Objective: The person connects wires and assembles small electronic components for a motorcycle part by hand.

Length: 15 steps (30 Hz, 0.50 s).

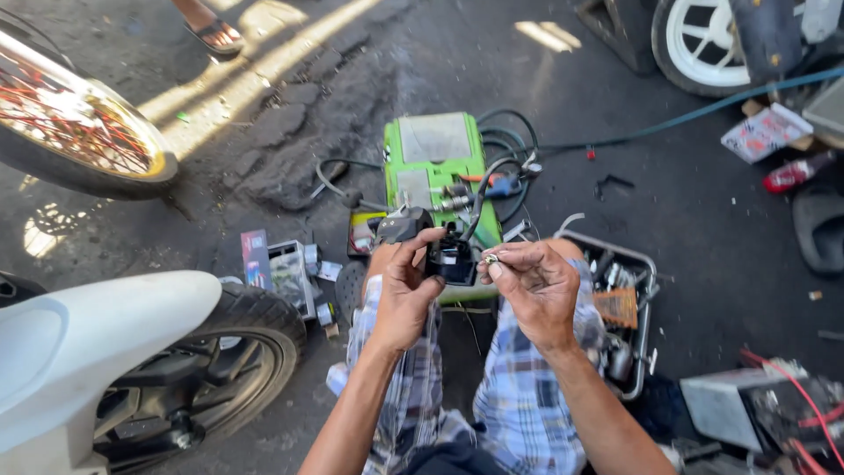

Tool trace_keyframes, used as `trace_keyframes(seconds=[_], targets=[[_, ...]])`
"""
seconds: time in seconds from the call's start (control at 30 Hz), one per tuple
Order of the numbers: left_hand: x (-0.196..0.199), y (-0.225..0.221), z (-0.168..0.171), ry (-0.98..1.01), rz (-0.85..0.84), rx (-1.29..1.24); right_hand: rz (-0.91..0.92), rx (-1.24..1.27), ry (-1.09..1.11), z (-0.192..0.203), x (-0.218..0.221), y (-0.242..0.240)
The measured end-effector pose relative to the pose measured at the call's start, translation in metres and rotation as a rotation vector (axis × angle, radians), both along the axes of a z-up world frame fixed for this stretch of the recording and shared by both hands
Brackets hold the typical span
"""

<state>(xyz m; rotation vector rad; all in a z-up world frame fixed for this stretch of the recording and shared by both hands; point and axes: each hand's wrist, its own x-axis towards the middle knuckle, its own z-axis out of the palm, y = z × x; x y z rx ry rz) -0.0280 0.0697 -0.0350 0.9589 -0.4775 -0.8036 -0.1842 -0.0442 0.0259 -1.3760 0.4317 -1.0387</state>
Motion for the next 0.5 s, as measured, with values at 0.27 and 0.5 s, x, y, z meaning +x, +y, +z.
trace_keyframes(seconds=[0.27, 0.5], targets=[[-0.074, 0.019, -0.034, 0.071, -0.109, -0.046, -0.119, 0.056, 0.055, -0.023, -0.063, 0.028], [-0.065, 0.051, 0.057, -0.372, -0.265, 0.395, -0.157, 0.066, 0.195, -0.044, -0.09, 0.044]])
